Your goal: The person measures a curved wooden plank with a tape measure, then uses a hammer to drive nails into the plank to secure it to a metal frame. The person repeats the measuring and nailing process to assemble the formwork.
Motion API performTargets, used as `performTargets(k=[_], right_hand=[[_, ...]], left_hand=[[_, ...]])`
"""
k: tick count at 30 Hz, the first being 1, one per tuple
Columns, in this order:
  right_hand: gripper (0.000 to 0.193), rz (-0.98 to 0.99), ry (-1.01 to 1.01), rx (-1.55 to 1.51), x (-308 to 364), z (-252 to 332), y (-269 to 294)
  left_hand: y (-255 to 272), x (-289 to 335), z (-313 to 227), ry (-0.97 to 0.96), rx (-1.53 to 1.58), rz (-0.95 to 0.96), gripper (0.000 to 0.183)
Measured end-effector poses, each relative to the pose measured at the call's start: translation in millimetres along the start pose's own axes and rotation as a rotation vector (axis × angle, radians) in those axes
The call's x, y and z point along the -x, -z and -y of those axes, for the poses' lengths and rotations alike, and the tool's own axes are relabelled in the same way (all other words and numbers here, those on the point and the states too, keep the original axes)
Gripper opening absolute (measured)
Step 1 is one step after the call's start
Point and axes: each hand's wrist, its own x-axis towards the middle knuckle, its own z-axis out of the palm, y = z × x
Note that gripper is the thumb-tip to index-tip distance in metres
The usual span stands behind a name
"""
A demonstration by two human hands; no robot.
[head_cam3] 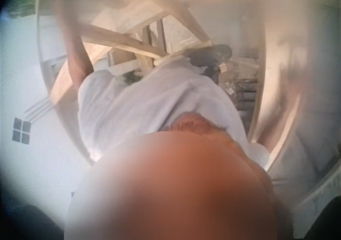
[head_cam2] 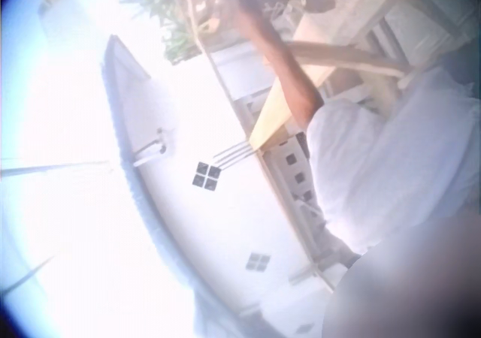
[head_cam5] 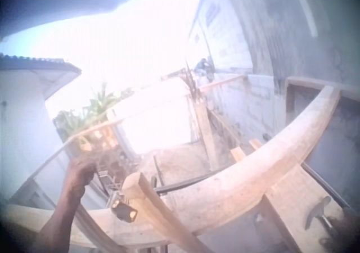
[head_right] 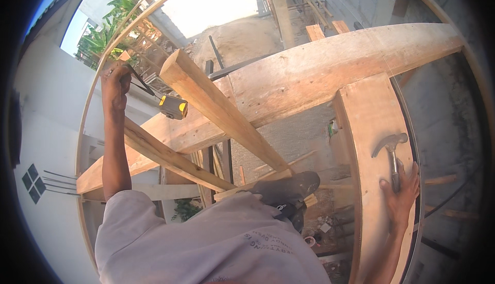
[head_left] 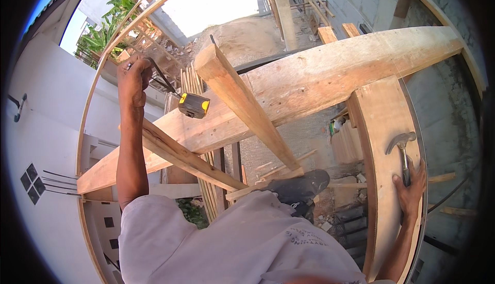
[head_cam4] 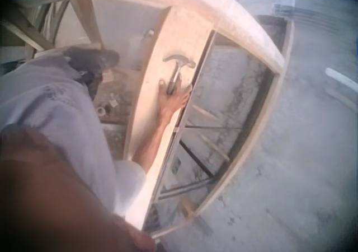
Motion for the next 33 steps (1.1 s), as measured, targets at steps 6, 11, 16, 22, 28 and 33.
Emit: performTargets(k=[6,11,16,22,28,33], right_hand=[[0.079,0.005,-0.035,0.025,-2,6,2],[0.077,-0.014,0.005,0.009,-1,1,-1],[0.067,-0.01,0.063,-0.017,-2,-7,-1],[0.057,-0.053,0.107,0.106,-2,-5,-3],[0.056,-0.039,0.081,0.129,-4,-4,-4],[0.055,-0.05,0.054,0.066,-6,-3,-7]], left_hand=[[25,7,-20,-0.069,0.026,-0.032,0.009],[50,27,-50,-0.254,0.003,-0.038,0.013],[67,63,-52,-0.278,0.029,0.006,0.016],[84,102,-37,-0.103,0.141,0.065,0.017],[110,136,-21,-0.016,0.066,0.1,0.019],[120,123,12,0.07,0.02,0.036,0.012]])
